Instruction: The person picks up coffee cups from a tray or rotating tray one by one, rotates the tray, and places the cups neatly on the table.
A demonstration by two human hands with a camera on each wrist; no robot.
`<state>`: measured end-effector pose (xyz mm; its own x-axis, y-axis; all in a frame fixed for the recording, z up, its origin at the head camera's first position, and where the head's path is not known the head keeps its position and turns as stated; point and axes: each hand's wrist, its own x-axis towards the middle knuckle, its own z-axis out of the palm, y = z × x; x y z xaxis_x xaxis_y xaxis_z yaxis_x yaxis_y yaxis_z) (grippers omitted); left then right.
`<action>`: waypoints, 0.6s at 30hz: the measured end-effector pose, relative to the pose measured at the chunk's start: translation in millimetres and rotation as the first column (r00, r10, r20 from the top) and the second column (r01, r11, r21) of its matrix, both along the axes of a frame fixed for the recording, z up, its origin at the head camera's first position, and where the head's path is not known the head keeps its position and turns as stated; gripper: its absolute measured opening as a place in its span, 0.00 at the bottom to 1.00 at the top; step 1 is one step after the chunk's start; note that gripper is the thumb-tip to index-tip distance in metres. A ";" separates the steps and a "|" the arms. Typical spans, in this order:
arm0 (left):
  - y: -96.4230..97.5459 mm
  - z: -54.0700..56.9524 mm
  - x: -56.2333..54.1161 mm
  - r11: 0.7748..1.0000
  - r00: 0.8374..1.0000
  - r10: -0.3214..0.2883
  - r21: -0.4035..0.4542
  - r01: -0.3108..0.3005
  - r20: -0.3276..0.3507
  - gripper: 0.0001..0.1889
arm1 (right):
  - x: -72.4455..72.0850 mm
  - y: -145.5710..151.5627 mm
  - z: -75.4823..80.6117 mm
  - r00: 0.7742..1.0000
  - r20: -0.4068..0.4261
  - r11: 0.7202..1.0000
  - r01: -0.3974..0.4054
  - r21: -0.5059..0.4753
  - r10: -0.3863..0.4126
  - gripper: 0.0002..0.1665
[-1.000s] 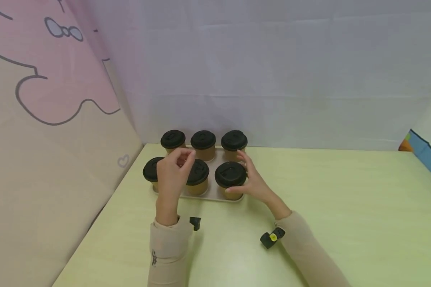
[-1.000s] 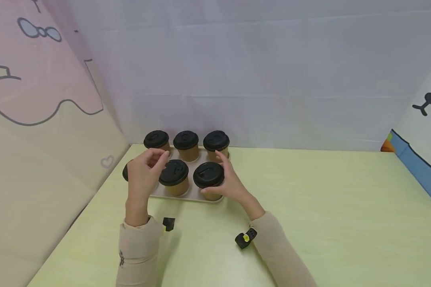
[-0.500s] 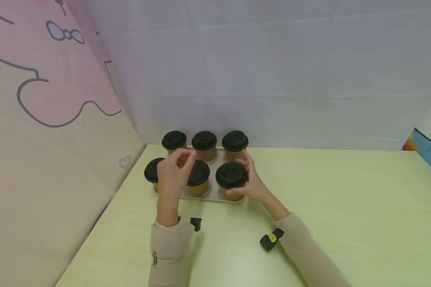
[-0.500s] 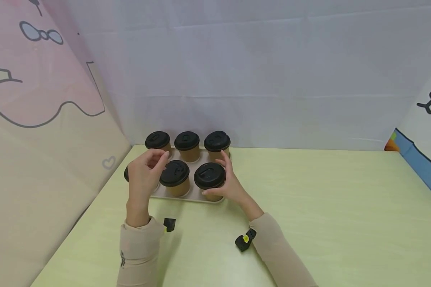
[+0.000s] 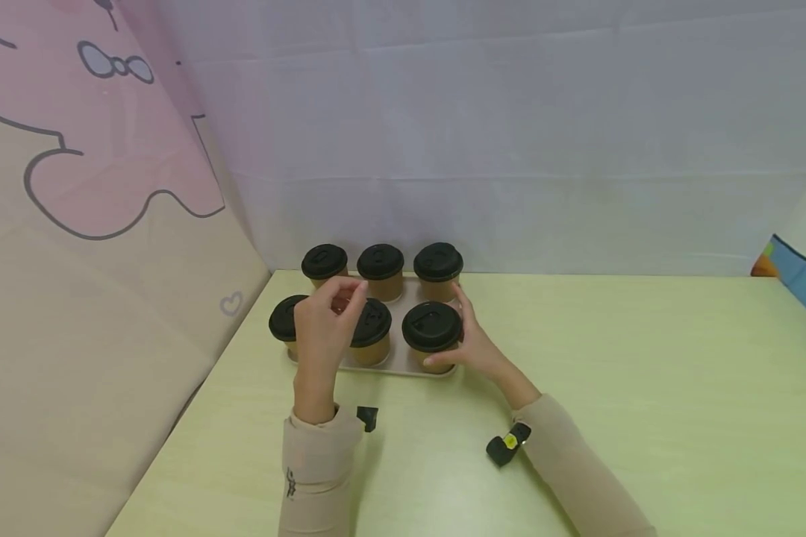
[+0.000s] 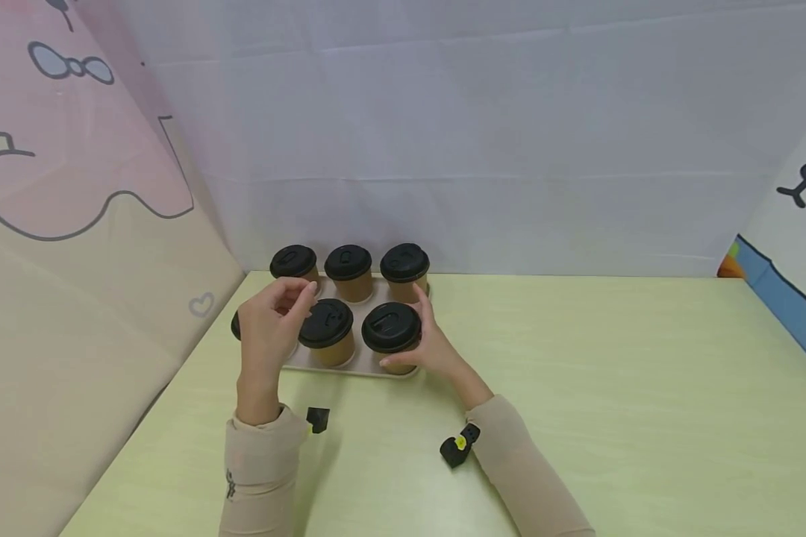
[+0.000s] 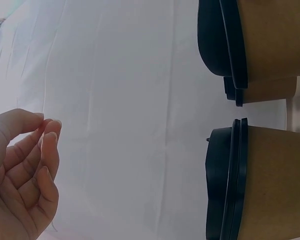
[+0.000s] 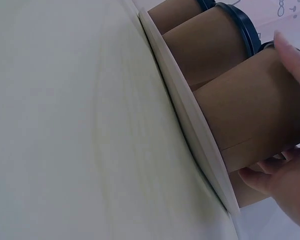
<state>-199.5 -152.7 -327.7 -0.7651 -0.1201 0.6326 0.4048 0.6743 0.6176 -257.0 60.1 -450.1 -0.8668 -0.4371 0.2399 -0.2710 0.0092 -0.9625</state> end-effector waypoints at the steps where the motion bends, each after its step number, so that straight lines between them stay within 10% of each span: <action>1: -0.1 0.0 0.0 1.000 1.000 -0.002 -0.001 0.002 -0.002 0.07 | 0.0 0.5 0.2 1.000 0.007 1.000 -0.004 -0.002 0.004 0.77; 18: -0.4 1.5 0.8 1.000 1.000 0.018 -0.014 -0.018 -0.008 0.08 | -1.5 -2.2 -0.8 1.000 0.003 0.999 0.016 0.034 -0.016 0.77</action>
